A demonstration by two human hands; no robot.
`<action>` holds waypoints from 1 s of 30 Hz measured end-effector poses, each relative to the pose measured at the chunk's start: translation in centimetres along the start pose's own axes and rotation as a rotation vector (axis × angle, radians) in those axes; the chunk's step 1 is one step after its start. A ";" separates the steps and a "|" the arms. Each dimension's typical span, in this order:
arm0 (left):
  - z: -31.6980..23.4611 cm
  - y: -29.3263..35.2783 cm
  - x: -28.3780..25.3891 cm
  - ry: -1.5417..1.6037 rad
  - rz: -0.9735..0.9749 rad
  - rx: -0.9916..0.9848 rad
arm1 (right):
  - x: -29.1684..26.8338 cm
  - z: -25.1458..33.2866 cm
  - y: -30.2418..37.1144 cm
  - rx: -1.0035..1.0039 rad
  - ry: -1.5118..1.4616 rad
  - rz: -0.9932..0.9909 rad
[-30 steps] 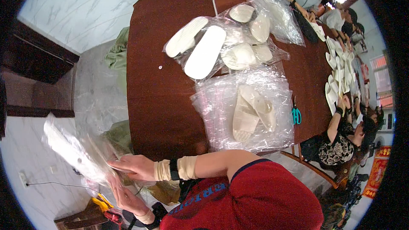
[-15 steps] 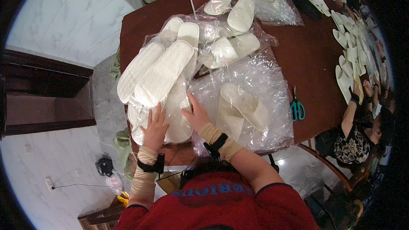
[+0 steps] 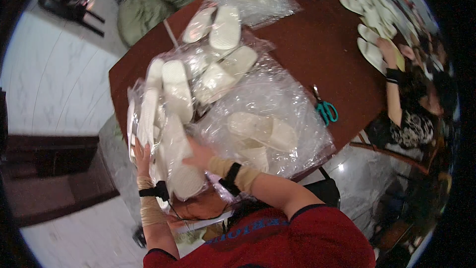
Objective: Organizing and bagging white shoe insoles and outsoles in a manufacturing setting.
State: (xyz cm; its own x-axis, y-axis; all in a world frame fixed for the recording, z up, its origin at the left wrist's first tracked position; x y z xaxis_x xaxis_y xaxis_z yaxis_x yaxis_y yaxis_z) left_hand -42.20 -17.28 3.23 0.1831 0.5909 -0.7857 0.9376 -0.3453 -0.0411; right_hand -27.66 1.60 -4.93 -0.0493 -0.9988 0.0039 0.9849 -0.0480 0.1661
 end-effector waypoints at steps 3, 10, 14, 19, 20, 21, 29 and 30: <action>-2.0 -0.9 1.9 -0.020 0.125 0.090 | 2.3 3.4 -1.4 -0.062 -0.234 0.110; -11.8 1.0 -2.1 0.520 0.143 0.011 | 2.3 12.7 0.1 -0.231 -0.397 0.245; -24.2 1.0 -5.1 0.104 0.097 0.321 | -2.3 17.6 2.5 -0.451 -0.448 0.127; -39.6 -2.2 0.7 -0.094 0.190 0.688 | -14.5 18.1 3.6 -0.356 -0.542 -0.144; -41.8 -3.1 2.1 -0.054 0.218 0.707 | -17.1 18.4 3.8 -0.354 -0.564 -0.220; -43.8 -4.2 3.6 -0.012 0.245 0.728 | -19.8 19.0 4.1 -0.478 -0.543 -0.313; -43.8 -5.6 11.6 0.037 0.205 0.796 | -35.8 8.9 6.9 -0.153 0.096 -0.476; -41.5 -4.5 11.5 0.135 0.189 0.692 | -38.8 7.4 10.1 -0.130 0.149 -0.526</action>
State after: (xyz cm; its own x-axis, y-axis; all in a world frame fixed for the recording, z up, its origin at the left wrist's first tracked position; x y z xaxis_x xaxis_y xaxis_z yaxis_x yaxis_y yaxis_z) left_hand -32.01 21.37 20.01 0.3998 0.5449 -0.7371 0.4927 -0.8058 -0.3285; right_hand -17.07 39.96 3.85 -0.5248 -0.8303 -0.1873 0.8467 -0.5319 -0.0146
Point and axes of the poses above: each hand's wrist, its own y-axis away from the middle knuckle, its own x-axis out of the palm, z = x × y, the point moved 9 cm from there along -y, towards the middle knuckle, and after that the axes turned 3 degrees about z, right-handed, at the moved point
